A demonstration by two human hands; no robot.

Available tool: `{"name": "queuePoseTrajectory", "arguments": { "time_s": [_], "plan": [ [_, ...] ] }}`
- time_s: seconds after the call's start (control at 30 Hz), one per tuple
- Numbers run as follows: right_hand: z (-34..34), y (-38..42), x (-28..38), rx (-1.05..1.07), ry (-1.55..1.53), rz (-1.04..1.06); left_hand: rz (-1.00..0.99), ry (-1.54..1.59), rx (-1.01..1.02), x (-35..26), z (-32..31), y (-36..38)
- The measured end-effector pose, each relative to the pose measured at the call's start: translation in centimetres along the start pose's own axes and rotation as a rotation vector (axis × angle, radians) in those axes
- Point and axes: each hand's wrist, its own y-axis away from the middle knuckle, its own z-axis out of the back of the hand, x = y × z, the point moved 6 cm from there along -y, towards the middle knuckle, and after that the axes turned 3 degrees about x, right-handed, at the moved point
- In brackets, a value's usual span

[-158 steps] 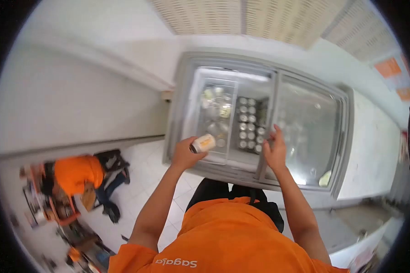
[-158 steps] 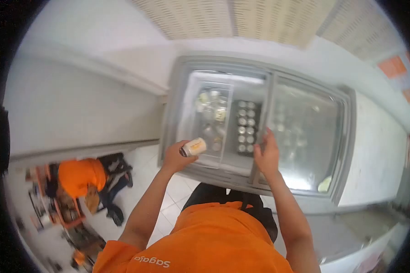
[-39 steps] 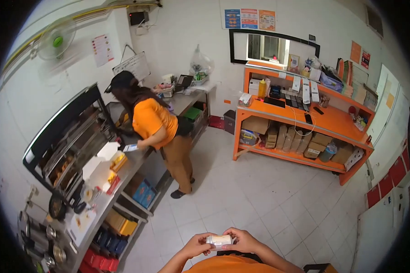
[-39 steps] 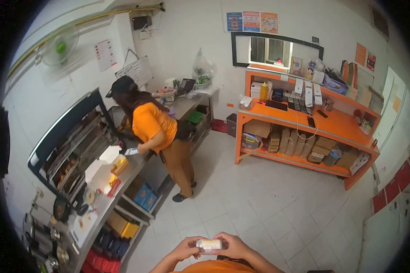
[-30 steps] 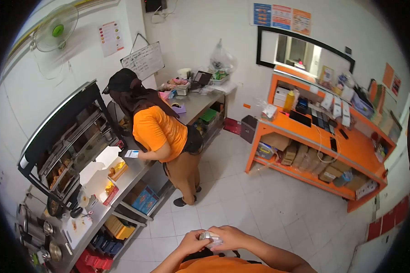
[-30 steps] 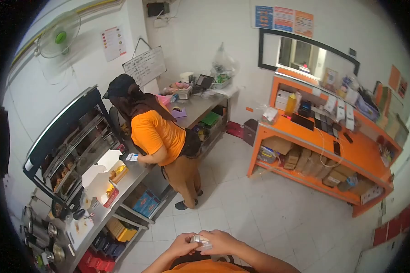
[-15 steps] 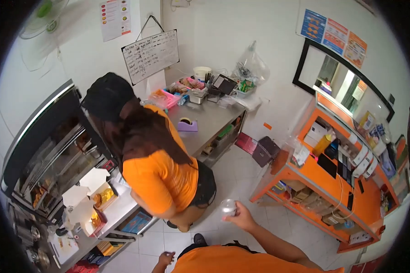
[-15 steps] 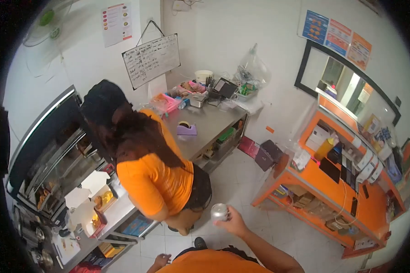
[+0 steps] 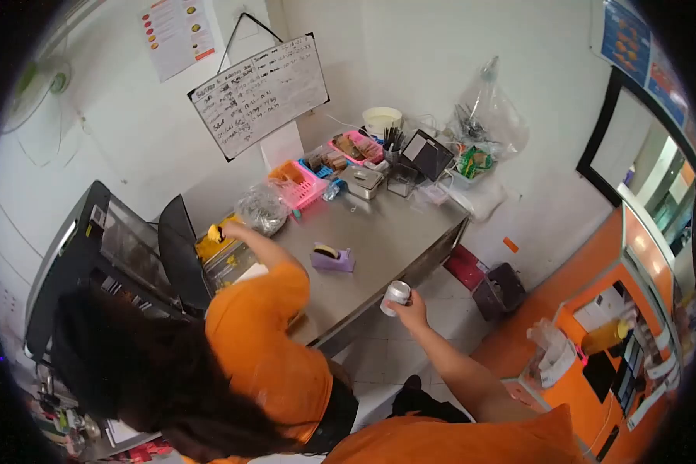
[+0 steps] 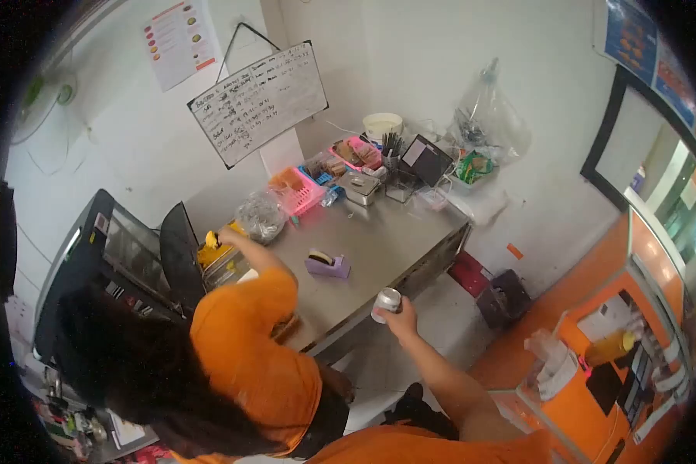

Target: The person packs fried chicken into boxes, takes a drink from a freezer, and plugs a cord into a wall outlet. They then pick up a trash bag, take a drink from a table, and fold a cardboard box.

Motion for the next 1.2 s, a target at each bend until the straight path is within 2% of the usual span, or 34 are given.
{"name": "queuePoseTrajectory", "arguments": {
  "time_s": [0.07, 0.17, 0.23, 0.3, 0.43, 0.57, 0.7, 0.83, 0.87, 0.93, 0.97, 1.07, 1.1, 1.17, 1.2],
  "plan": [
    [0.1, -3.4, 4.5, 0.055, 0.019, -0.013, 0.031, 0.034, -0.017, -5.4, -2.1, -1.1],
    [0.3, -10.1, 3.3, 0.116, -0.063, 0.034, -0.011, 0.064, -0.019, -13.5, -4.6, -2.4],
    [1.1, -12.7, 5.1, 0.128, -0.056, 0.066, -0.059, 0.079, -0.014, -18.7, -5.5, -3.0],
    [1.8, -15.4, 6.1, 0.098, -0.048, -0.033, -0.115, 0.101, -0.005, -25.6, -6.2, -2.4],
    [2.1, -20.0, 10.3, 0.054, -0.175, 0.059, -0.198, 0.15, 0.044, -35.9, -8.1, -2.9],
    [3.0, -27.9, 17.3, 0.051, -0.142, 0.119, -0.215, 0.186, 0.106, -43.9, -11.0, -5.1],
    [7.1, -42.8, 25.8, -0.053, -0.212, 0.467, -0.197, 0.184, 0.159, -51.1, -13.9, -8.0],
    [10.1, -58.0, 31.7, -0.253, 0.023, 0.507, -0.124, 0.208, 0.123, -57.0, -15.8, -11.4],
    [10.4, -61.1, 33.0, -0.25, 0.026, 0.494, -0.095, 0.218, 0.1, -58.3, -16.1, -11.9],
    [9.8, -67.0, 34.8, -0.273, 0.299, 0.434, -0.039, 0.25, 0.048, -60.5, -16.1, -12.2],
    [9.2, -70.3, 34.7, -0.266, 0.295, 0.42, -0.014, 0.27, 0.025, -61.6, -16.0, -12.1],
    [5.2, -78.9, 34.3, -0.099, 0.624, 0.529, 0.044, 0.338, -0.03, -65.0, -15.6, -10.6],
    [4.2, -81.1, 33.5, -0.086, 0.624, 0.52, 0.059, 0.36, -0.045, -66.1, -15.4, -9.9],
    [0.9, -84.1, 32.3, 0.044, 0.87, 0.565, 0.069, 0.403, -0.072, -68.7, -15.0, -8.3],
    [-0.4, -85.5, 31.7, 0.052, 1.024, 0.51, 0.069, 0.431, -0.078, -70.0, -14.6, -7.5]
  ]
}}
